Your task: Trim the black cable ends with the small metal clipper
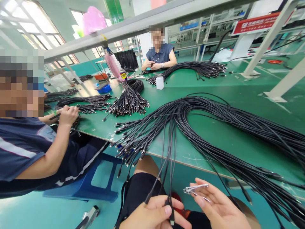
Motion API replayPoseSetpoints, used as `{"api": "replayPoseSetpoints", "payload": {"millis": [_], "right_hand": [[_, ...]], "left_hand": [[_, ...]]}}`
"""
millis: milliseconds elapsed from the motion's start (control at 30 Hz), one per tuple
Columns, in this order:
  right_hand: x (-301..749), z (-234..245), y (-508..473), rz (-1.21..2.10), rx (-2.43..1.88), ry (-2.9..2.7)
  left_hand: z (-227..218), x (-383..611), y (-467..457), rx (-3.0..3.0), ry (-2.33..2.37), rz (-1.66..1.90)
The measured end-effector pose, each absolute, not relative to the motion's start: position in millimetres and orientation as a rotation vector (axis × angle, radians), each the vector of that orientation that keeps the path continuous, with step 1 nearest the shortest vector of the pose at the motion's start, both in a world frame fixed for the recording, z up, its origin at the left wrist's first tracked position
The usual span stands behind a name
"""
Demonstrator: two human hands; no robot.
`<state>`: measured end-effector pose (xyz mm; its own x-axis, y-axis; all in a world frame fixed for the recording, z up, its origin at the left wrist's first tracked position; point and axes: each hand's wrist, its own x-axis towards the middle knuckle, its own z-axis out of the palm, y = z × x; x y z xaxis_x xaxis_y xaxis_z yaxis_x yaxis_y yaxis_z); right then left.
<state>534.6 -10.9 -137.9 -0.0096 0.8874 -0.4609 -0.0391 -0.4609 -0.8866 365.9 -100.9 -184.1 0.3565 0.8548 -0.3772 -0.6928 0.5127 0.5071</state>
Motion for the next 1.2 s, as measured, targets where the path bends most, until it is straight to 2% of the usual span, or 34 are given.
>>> {"api": "replayPoseSetpoints", "payload": {"millis": [200,433,1200], "right_hand": [[534.6,-130.3,-23.0,1.483,-1.396,-1.126],[520.0,-125.6,-40.8,1.674,-1.068,-0.786],[518.0,-127.2,-38.1,1.732,-1.173,-0.835]], "left_hand": [[-172.9,377.9,-92.4,0.380,0.685,1.082],[-142.1,377.4,-82.1,0.440,0.762,1.168],[-135.3,375.8,-79.0,0.476,0.882,1.150]]}}
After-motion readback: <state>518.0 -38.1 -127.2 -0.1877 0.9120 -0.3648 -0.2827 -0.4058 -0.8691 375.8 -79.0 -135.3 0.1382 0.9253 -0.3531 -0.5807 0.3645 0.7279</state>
